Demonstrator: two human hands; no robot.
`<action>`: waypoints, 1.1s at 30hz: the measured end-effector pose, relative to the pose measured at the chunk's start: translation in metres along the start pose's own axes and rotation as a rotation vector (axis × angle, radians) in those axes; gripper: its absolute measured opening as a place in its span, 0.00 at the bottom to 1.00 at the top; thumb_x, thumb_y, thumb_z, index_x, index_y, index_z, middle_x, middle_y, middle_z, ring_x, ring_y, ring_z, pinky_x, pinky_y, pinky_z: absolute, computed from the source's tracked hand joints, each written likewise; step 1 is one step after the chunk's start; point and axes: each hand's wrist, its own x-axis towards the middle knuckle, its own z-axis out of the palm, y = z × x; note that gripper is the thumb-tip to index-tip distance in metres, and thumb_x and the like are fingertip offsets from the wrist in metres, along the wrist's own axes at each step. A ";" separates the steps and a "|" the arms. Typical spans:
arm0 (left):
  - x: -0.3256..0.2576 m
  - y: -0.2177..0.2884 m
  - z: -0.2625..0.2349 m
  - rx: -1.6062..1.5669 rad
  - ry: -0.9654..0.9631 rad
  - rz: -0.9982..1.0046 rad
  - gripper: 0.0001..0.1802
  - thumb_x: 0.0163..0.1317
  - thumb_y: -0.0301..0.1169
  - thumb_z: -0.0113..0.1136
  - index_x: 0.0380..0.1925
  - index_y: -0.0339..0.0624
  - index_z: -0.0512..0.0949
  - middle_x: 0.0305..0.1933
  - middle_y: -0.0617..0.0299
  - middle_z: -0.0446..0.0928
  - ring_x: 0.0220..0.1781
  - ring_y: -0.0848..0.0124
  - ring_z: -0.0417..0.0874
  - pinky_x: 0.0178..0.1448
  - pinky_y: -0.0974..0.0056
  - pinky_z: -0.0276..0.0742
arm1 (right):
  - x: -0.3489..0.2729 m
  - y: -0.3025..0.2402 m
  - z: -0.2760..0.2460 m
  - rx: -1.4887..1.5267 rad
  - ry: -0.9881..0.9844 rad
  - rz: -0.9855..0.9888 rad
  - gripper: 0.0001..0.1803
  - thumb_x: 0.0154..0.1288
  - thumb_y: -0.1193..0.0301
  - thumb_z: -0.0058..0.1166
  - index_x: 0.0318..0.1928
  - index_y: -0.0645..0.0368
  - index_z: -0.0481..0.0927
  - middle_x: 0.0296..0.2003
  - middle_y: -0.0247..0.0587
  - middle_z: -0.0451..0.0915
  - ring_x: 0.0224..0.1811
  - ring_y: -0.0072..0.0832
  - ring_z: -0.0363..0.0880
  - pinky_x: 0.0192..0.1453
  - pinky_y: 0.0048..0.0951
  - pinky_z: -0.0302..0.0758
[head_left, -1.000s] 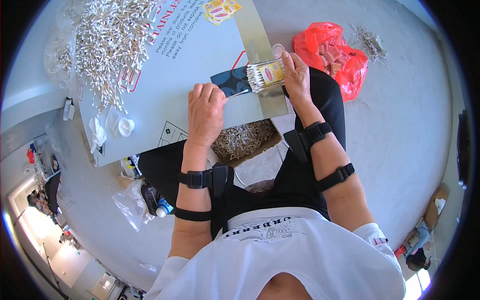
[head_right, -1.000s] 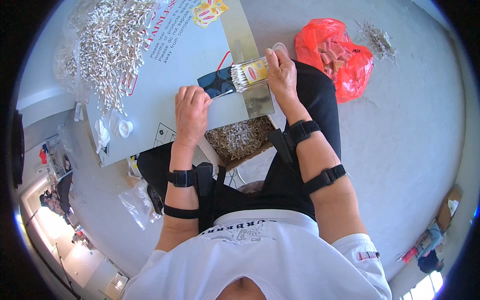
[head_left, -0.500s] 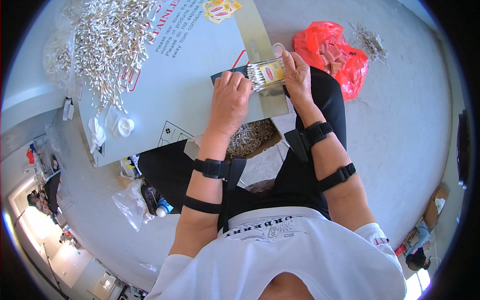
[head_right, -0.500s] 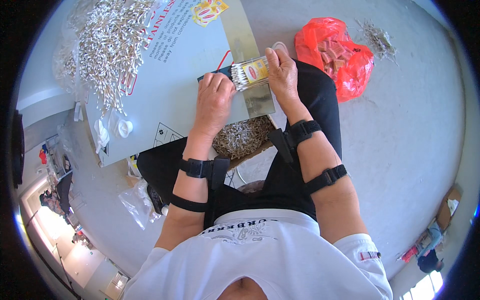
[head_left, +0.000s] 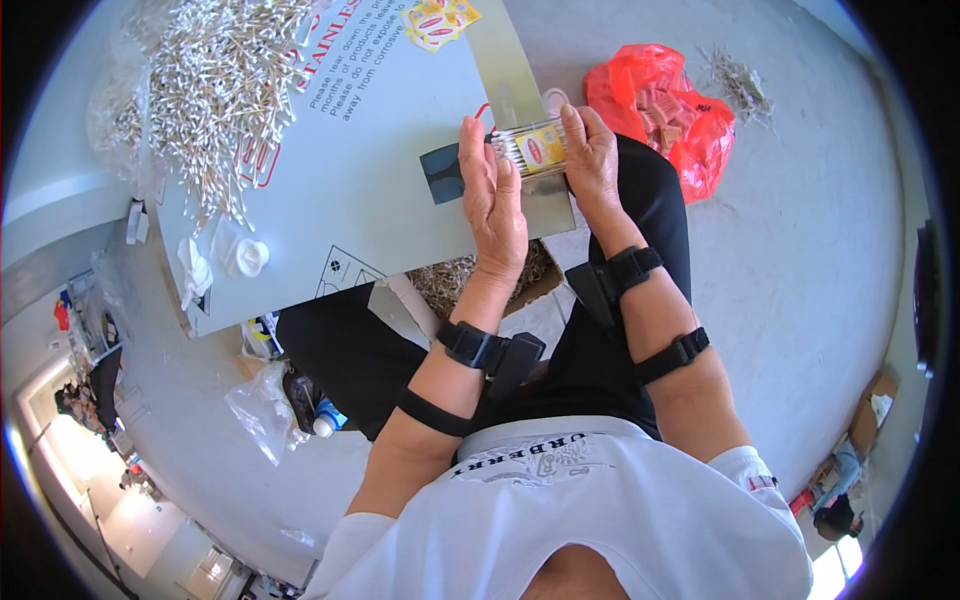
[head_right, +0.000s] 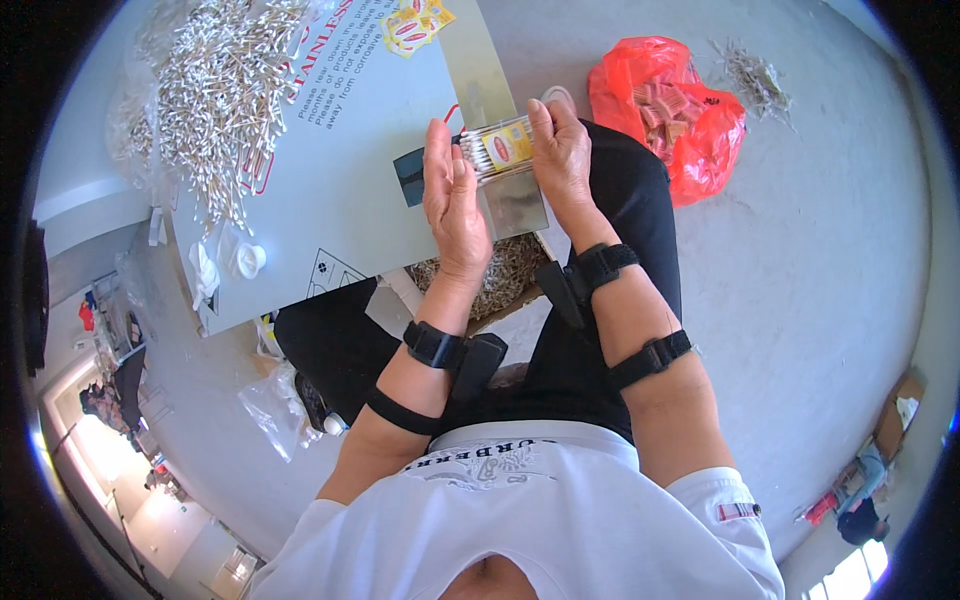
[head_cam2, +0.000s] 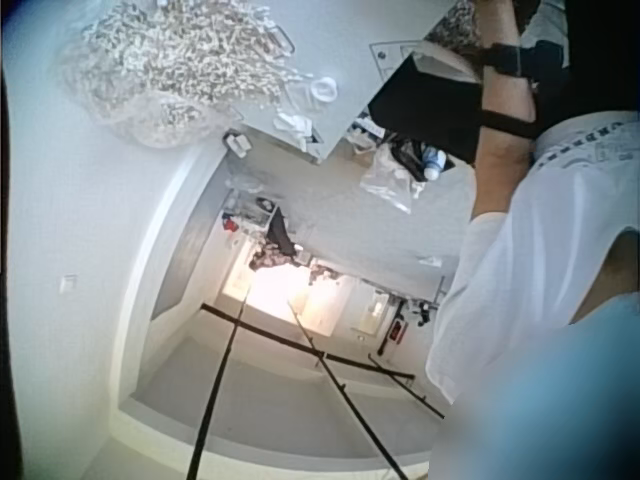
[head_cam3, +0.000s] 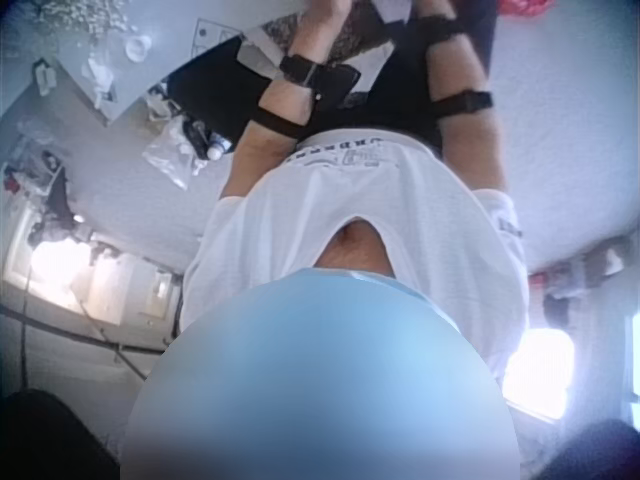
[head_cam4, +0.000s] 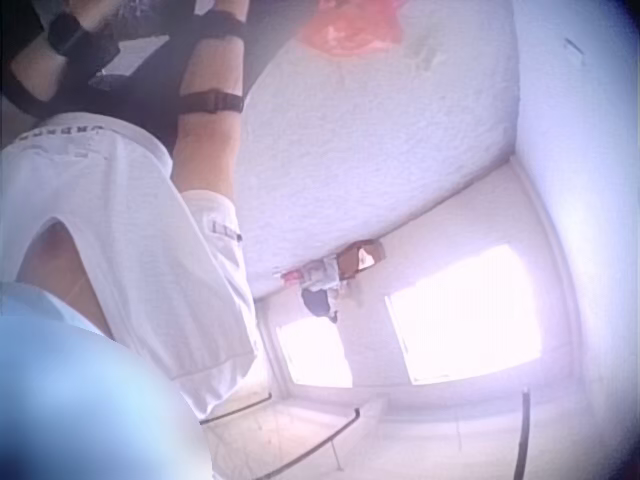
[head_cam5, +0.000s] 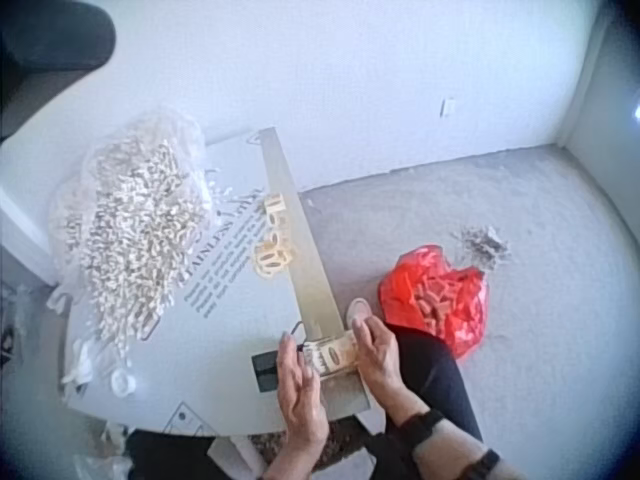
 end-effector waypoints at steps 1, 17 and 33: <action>0.000 0.000 0.002 -0.030 0.023 0.005 0.33 0.76 0.37 0.44 0.73 0.32 0.49 0.79 0.51 0.46 0.80 0.64 0.46 0.80 0.55 0.43 | 0.001 0.000 0.001 -0.010 0.011 -0.053 0.20 0.74 0.59 0.51 0.33 0.65 0.72 0.26 0.48 0.68 0.27 0.34 0.65 0.36 0.34 0.70; -0.001 -0.004 0.004 -0.204 0.072 -0.031 0.37 0.75 0.41 0.44 0.74 0.31 0.46 0.80 0.50 0.44 0.81 0.63 0.41 0.81 0.56 0.36 | 0.000 -0.002 -0.001 -0.067 -0.012 0.007 0.21 0.74 0.58 0.49 0.33 0.65 0.71 0.25 0.52 0.70 0.27 0.37 0.67 0.36 0.38 0.71; 0.023 -0.003 0.002 -0.119 0.061 -0.034 0.38 0.76 0.48 0.40 0.73 0.29 0.46 0.77 0.44 0.46 0.80 0.59 0.46 0.81 0.55 0.42 | -0.002 -0.003 0.000 0.189 -0.080 0.040 0.19 0.76 0.58 0.45 0.36 0.64 0.72 0.26 0.45 0.68 0.31 0.29 0.66 0.39 0.34 0.70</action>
